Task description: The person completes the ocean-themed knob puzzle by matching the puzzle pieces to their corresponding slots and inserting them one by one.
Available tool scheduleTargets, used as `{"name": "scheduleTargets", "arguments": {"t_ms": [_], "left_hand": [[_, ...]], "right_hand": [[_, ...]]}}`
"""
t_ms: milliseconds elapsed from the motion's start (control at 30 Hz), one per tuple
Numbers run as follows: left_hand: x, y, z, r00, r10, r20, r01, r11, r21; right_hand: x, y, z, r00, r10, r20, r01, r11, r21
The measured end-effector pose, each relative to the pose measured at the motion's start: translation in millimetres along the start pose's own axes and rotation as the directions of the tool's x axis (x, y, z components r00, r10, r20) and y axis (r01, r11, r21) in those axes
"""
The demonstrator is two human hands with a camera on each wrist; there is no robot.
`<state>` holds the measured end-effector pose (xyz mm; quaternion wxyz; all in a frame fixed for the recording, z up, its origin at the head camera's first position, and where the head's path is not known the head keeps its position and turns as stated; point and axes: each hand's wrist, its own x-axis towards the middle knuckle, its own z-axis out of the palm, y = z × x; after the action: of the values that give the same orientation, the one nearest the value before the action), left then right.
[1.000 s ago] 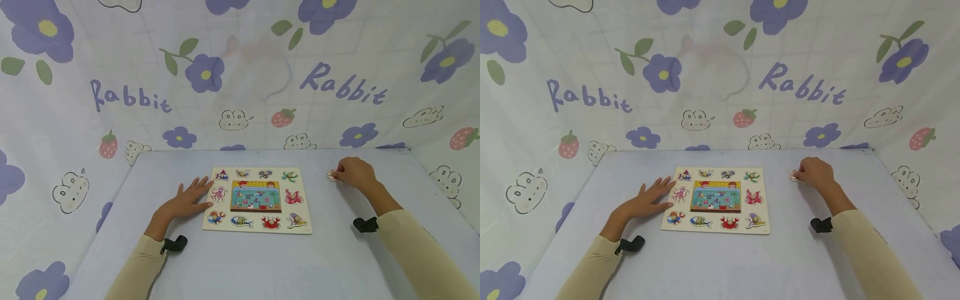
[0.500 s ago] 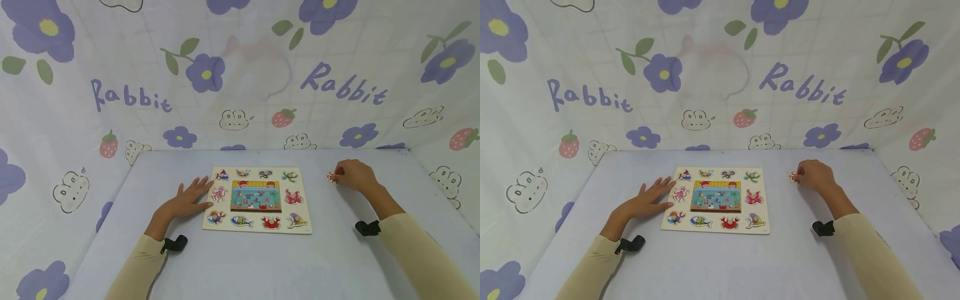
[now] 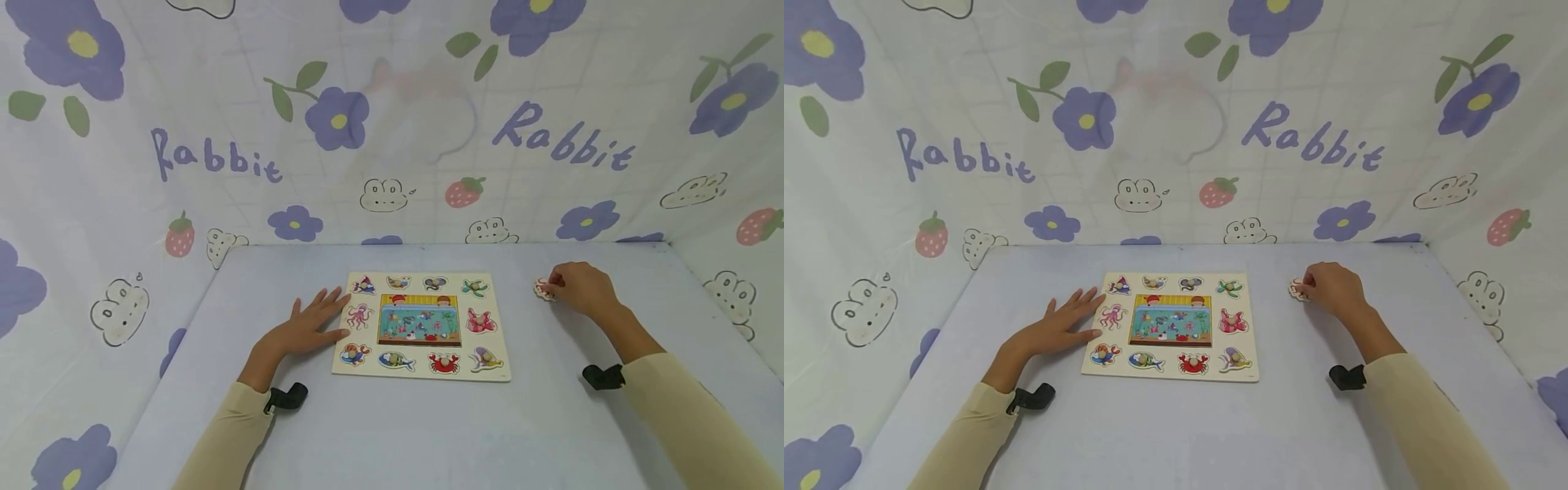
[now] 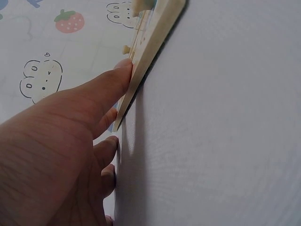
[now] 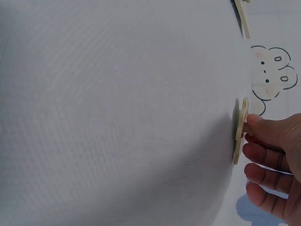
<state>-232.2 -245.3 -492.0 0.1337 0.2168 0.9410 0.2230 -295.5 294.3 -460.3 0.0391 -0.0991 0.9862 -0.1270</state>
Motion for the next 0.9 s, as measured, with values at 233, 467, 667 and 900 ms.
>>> {"name": "scheduleTargets", "arguments": {"t_ms": [233, 467, 667, 900], "left_hand": [[-0.1, 1.5, -0.3, 1.000, -0.003, 0.005, 0.003, 1.000, -0.002], [0.5, 0.3, 0.0, 1.000, -0.004, 0.003, 0.004, 1.000, 0.007], [1.1, 0.6, 0.0, 1.000, -0.010, 0.000, 0.010, 1.000, 0.003], [0.1, 1.8, -0.3, 1.000, -0.010, 0.003, 0.010, 1.000, -0.004]], "right_hand": [[-1, -6, -2.9, 1.000, -0.021, -0.016, 0.021, 1.000, -0.002], [-6, -22, -12.3, 0.996, -0.079, -0.040, 0.080, 0.997, 0.002], [-12, -42, -17.8, 0.989, -0.140, -0.056, 0.140, 0.990, -0.001], [-19, -73, -23.0, 0.973, -0.215, -0.085, 0.212, 0.976, -0.045]]}}
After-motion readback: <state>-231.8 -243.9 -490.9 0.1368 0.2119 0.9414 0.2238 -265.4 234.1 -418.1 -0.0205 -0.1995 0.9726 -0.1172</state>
